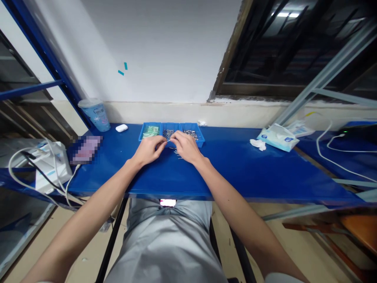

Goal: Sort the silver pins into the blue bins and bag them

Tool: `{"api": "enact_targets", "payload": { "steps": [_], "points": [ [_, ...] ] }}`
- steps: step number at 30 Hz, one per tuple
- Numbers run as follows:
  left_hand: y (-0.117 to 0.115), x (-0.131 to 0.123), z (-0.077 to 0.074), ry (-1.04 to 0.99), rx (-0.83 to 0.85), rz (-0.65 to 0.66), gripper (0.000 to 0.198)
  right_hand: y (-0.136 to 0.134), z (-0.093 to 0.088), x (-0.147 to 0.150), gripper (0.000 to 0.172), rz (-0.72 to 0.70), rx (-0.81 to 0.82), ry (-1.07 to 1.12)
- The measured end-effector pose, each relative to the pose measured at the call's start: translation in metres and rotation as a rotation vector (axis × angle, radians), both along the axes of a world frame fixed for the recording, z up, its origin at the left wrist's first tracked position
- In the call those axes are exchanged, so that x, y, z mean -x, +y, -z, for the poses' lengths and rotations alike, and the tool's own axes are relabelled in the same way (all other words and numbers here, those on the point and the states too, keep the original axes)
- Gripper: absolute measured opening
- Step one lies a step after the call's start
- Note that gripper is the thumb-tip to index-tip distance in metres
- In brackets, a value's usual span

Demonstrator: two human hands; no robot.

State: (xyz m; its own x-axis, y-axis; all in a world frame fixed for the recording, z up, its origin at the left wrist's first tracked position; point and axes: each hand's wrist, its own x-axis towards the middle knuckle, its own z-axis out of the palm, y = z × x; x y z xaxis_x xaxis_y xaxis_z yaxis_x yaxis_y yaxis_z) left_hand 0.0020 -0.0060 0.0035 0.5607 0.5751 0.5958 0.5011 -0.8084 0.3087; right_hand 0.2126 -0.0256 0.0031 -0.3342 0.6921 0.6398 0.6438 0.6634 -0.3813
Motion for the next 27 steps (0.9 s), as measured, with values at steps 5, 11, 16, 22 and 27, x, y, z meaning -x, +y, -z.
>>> {"api": "enact_targets", "payload": {
  "steps": [5,11,16,22,27],
  "points": [
    [-0.004,-0.004,0.003,0.048,-0.1,0.049,0.026,-0.002,-0.001,0.007,0.041,0.086,0.036,-0.004],
    [-0.004,-0.005,0.002,-0.033,-0.063,0.032,0.024,0.002,-0.003,0.005,0.045,0.089,0.073,0.007],
    [-0.002,-0.003,0.001,-0.059,-0.029,-0.009,0.026,0.003,-0.01,-0.007,0.031,0.106,-0.088,0.14],
    [-0.002,-0.01,0.009,0.299,0.104,-0.045,0.028,0.002,-0.02,-0.026,0.028,0.447,-0.353,0.376],
    [-0.006,-0.021,0.011,0.517,0.08,-0.159,0.032,0.012,-0.017,-0.036,0.022,0.631,-0.31,0.251]
  ]
}}
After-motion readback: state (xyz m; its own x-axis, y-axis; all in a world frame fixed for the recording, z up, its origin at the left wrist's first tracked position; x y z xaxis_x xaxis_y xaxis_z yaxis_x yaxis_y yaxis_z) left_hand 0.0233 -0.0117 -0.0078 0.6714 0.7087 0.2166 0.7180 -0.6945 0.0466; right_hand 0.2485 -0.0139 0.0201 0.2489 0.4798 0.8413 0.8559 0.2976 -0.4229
